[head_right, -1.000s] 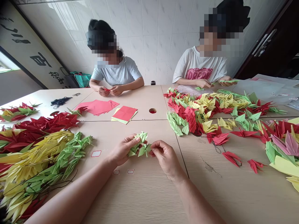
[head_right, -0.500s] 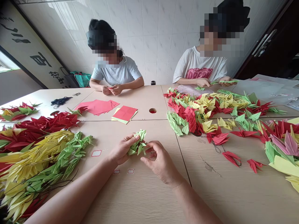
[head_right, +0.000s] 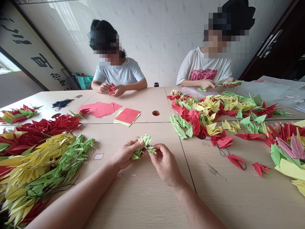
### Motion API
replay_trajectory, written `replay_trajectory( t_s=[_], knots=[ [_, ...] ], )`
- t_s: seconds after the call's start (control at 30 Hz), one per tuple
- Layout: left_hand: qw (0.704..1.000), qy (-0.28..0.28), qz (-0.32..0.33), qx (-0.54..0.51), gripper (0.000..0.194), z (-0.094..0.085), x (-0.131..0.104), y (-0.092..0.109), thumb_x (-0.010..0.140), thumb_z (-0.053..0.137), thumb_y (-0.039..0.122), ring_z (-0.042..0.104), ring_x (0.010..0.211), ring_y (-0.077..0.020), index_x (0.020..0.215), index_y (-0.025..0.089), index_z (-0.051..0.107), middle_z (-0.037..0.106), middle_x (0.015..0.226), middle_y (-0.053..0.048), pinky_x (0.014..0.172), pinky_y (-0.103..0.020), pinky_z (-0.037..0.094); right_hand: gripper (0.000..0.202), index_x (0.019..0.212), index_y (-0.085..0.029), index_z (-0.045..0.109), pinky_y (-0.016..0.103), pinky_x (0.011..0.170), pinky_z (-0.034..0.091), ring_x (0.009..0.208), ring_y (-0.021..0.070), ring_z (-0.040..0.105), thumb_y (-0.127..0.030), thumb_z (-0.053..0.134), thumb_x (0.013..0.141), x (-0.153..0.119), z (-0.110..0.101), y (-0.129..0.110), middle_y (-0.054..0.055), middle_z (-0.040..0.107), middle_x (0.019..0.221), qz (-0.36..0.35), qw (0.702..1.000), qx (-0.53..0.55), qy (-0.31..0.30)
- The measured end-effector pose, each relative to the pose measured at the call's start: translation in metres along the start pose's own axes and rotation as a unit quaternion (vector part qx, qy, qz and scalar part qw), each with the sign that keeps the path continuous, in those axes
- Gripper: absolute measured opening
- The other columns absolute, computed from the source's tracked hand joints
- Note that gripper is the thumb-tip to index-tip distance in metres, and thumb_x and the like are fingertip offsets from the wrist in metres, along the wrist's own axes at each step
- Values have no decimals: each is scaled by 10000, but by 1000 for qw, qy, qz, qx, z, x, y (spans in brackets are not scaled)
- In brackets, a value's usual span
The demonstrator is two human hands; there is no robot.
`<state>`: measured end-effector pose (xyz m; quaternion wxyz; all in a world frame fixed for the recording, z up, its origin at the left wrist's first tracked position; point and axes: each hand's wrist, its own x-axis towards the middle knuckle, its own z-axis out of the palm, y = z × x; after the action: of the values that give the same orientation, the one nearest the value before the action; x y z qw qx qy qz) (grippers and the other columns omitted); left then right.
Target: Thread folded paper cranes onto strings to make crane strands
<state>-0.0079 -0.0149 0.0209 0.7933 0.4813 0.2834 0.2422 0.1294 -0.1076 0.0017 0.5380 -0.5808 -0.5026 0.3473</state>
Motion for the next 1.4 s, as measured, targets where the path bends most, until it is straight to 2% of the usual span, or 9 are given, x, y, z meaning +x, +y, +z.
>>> replay_trajectory(
  t_s=[0.23,0.43,0.57,0.67,0.83,0.97,1.07,1.23,1.4],
  knots=[
    [1000,-13,-4,4,213,1,-2,0,758,615,359,558,700,-100,792,150,589,580,781,-24,581,-192,458,195,921,-216,524,329,769,494,871,214,649,-366,572,807,0,0,-8,64,692,911,32,997,67,-14],
    [1000,-2,-7,-2,212,0,-1,1,747,624,364,554,684,-100,785,158,593,576,731,-13,567,-185,456,214,885,-193,585,318,786,479,866,217,633,-392,543,819,1,-2,-10,76,688,905,15,998,53,-24],
    [1000,2,-5,-5,222,0,0,1,734,634,368,557,695,-106,788,157,592,589,788,-24,555,-189,452,211,823,-182,589,278,702,474,750,185,613,-391,559,806,1,-4,-11,46,666,780,28,999,32,10],
    [1000,4,-4,-6,232,0,-1,0,728,639,371,553,692,-106,791,152,590,595,824,-39,548,-188,444,221,863,-186,554,269,658,471,703,169,600,-384,599,774,2,-6,-12,27,643,737,34,997,54,42],
    [1000,-7,-17,-8,255,1,-2,1,719,648,385,557,697,-107,802,150,592,602,800,-44,567,-190,441,338,981,-215,475,320,726,479,765,191,632,-378,646,739,4,-7,-12,24,672,757,42,991,107,63],
    [1000,-12,-27,-10,262,1,-2,1,712,655,393,565,699,-110,810,157,599,605,777,-37,576,-195,445,260,917,-197,550,342,759,480,811,210,629,-412,595,779,5,-5,-10,59,672,824,22,996,74,39],
    [999,-16,-30,-5,249,0,-2,0,718,651,385,578,739,-122,813,160,599,611,802,-41,584,-199,451,253,857,-200,615,313,701,486,734,187,604,-439,577,784,5,-5,-5,56,622,840,-14,998,-1,67],
    [999,-14,-31,6,239,-1,-2,-2,717,653,380,592,747,-130,812,167,602,626,812,-42,583,-204,454,287,967,-225,662,315,663,483,681,186,571,-431,520,826,5,-6,0,51,576,775,-47,987,-122,95],
    [999,-8,-26,32,270,2,-3,-2,709,655,399,586,713,-133,824,158,613,630,767,-50,582,-213,452,270,1020,-216,630,324,727,484,793,213,615,-369,484,852,4,-5,2,69,660,865,-45,991,-95,82]
  ],
)
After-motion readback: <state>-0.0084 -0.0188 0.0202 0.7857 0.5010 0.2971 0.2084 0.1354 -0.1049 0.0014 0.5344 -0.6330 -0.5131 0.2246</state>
